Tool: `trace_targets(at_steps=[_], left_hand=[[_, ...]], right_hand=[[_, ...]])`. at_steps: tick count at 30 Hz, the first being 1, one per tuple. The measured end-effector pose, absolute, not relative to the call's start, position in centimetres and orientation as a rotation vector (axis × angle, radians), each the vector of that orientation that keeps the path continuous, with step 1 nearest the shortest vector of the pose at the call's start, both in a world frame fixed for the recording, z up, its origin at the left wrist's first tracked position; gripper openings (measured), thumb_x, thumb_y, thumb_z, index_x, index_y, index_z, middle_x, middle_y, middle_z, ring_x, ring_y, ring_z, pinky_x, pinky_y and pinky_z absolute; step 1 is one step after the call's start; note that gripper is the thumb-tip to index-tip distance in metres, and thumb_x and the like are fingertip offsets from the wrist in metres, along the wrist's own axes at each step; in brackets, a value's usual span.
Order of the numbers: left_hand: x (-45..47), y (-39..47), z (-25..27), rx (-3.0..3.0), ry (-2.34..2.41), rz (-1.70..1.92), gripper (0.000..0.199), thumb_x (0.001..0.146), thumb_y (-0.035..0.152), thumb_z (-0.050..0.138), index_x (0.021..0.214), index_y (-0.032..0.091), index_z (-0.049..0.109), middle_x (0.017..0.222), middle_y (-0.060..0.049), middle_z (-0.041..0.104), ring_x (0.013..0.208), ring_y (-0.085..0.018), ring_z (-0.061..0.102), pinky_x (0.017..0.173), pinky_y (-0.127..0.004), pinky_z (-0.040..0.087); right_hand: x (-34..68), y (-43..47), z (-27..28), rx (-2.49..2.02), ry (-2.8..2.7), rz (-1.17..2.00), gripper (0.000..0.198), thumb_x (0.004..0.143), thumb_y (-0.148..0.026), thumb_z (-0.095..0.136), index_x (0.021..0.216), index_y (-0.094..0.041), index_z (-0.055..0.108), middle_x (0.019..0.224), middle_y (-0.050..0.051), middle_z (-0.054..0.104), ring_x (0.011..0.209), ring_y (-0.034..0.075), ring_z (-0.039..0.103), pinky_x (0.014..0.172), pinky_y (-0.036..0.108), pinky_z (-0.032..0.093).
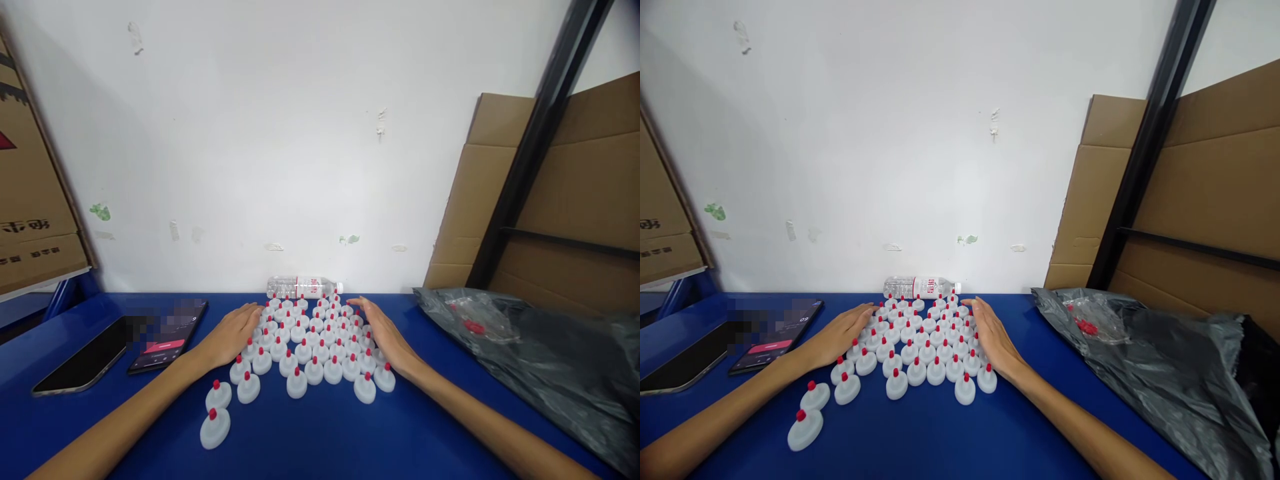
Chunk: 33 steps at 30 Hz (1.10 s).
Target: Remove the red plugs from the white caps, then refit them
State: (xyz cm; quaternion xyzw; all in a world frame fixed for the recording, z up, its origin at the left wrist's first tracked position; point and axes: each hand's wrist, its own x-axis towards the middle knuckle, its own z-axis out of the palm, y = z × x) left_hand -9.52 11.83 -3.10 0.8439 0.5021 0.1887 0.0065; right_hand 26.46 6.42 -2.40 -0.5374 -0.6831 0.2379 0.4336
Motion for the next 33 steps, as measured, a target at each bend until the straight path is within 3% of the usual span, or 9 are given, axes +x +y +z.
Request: trace_targets(at_steps=[5,13,33], left_hand=[[-9.46,11.87,-3.12,2.640,1.562,0.607,0.065,0.103,0.050,0.011,0.133,0.019,0.060,0.136,-0.008,0.066,0.134,-0.027,0.054,0.112,-0.041,0.042],[-9.42,11.81,-3.00,2.641,1.553,0.614,0.064,0.103,0.049,0.012,0.132,0.020,0.061,0.135,-0.007,0.067,0.133,-0.027,0.054,0.112,-0.042,0.042],[-9.32,11.90,-3.08,2.619,1.593,0.604,0.064,0.104,0.049,0.013,0.134,0.019,0.060,0.136,-0.007,0.066,0.134,-0.026,0.054,0.113,-0.040,0.042]], right_hand=[[25.96,6.07,-2.18,-1.364,-1.726,0.582,0.071,0.100,-0.069,0.015,0.136,-0.027,0.059,0.151,0.005,0.050,0.149,0.025,0.030,0.125,0.049,0.016],[25.78,5.95,-2.59,-1.350,-1.755,0.579,0.072,0.100,-0.069,0.013,0.141,-0.027,0.055,0.157,0.004,0.043,0.151,0.023,0.025,0.126,0.047,0.013],[25.60,5.63,-2.25,-1.360,-1.780,0.626,0.074,0.099,-0.072,0.015,0.140,-0.028,0.057,0.158,0.005,0.041,0.152,0.024,0.023,0.126,0.049,0.012]])
